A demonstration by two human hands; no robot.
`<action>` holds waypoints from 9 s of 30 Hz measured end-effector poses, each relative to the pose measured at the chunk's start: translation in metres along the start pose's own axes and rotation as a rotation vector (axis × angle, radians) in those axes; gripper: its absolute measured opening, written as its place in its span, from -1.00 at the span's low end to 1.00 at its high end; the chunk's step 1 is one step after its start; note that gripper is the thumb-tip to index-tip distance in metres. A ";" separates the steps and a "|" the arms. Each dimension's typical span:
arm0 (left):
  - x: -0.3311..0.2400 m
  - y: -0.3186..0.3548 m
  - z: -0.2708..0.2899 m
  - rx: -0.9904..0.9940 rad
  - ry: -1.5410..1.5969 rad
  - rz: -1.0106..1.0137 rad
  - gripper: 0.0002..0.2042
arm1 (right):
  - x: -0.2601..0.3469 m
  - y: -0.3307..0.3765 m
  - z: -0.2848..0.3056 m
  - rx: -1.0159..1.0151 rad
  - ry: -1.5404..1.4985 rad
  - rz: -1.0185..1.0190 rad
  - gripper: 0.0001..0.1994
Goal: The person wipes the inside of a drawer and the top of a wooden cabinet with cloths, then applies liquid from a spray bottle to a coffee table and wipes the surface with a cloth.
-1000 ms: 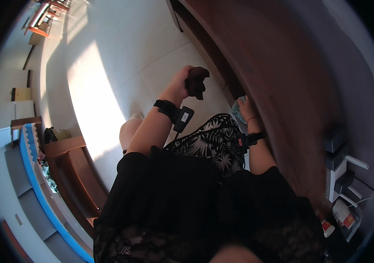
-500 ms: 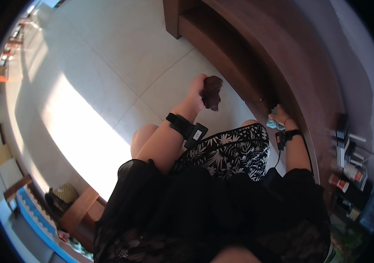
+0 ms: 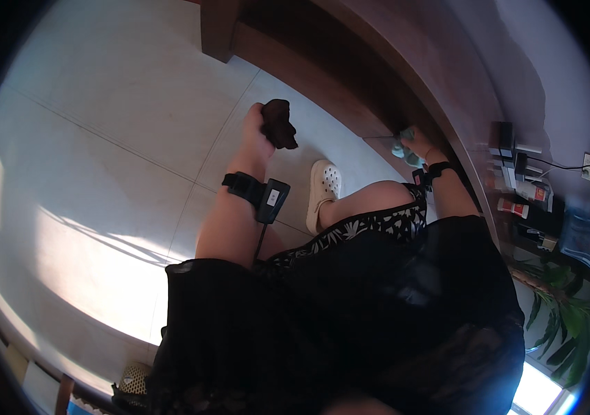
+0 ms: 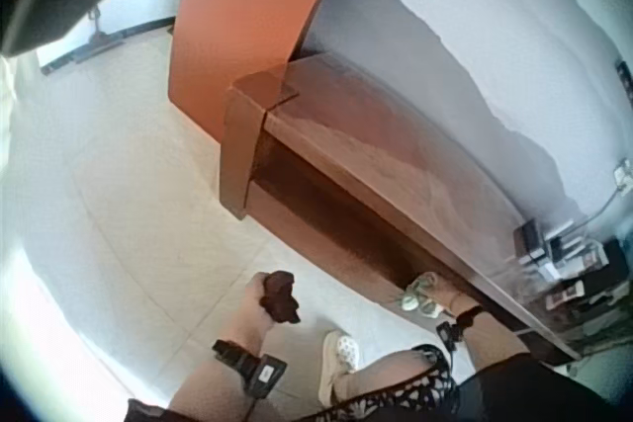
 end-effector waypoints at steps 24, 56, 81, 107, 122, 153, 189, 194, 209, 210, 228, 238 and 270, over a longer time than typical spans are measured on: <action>-0.015 0.017 0.022 -0.561 0.041 0.035 -0.74 | 0.423 -0.118 0.013 -0.507 -0.097 1.090 -0.51; -0.015 0.016 0.036 -0.431 -0.187 0.044 -0.68 | 0.254 -0.045 0.006 -0.124 0.012 1.020 -0.72; -0.011 0.002 0.023 -0.433 -0.197 0.050 -0.71 | 0.160 0.037 -0.039 -0.053 1.026 1.274 -0.88; -0.002 0.000 0.041 -0.503 -0.126 0.105 -0.71 | 0.048 0.021 -0.121 0.286 1.375 1.362 -0.81; 0.002 -0.005 -0.024 -0.279 -0.321 0.225 -0.66 | 0.145 0.070 -0.002 -0.097 0.816 0.901 -0.85; -0.004 0.004 -0.005 -0.335 -0.212 0.158 -0.64 | 0.240 0.021 -0.010 -0.207 0.074 0.538 -0.42; -0.008 0.003 0.005 -0.478 -0.739 0.163 -0.43 | 0.283 0.043 -0.037 0.847 -0.274 0.403 -0.71; -0.018 0.007 0.005 -0.504 -0.918 0.198 -0.43 | 0.309 -0.028 0.021 0.529 -0.645 0.418 -0.70; -0.033 0.021 -0.006 -0.581 -0.575 0.115 -0.60 | 0.386 -0.118 -0.138 0.252 -0.122 0.807 -0.29; -0.032 0.022 -0.005 -0.589 -0.580 0.138 -0.59 | 0.393 -0.126 -0.145 0.198 0.066 0.843 -0.30; -0.021 0.013 -0.008 -0.544 -0.648 0.154 -0.55 | 0.282 -0.102 -0.175 0.734 0.163 0.623 -0.40; -0.001 -0.004 -0.022 -0.420 -0.585 0.200 -0.60 | 0.066 -0.072 -0.131 0.586 0.227 0.324 -0.69; -0.003 0.001 -0.020 -0.456 -0.458 0.162 -0.42 | 0.459 -0.042 -0.073 -0.025 -0.303 1.201 -0.51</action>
Point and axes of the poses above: each hand's wrist, its own y-axis away from the middle knuckle, its own z-axis out of the back of the hand, x = y × z, the point moved 8 cm from there along -y, towards the middle knuckle, and after that the axes turned 6 degrees about -x, right-handed, at the moved point
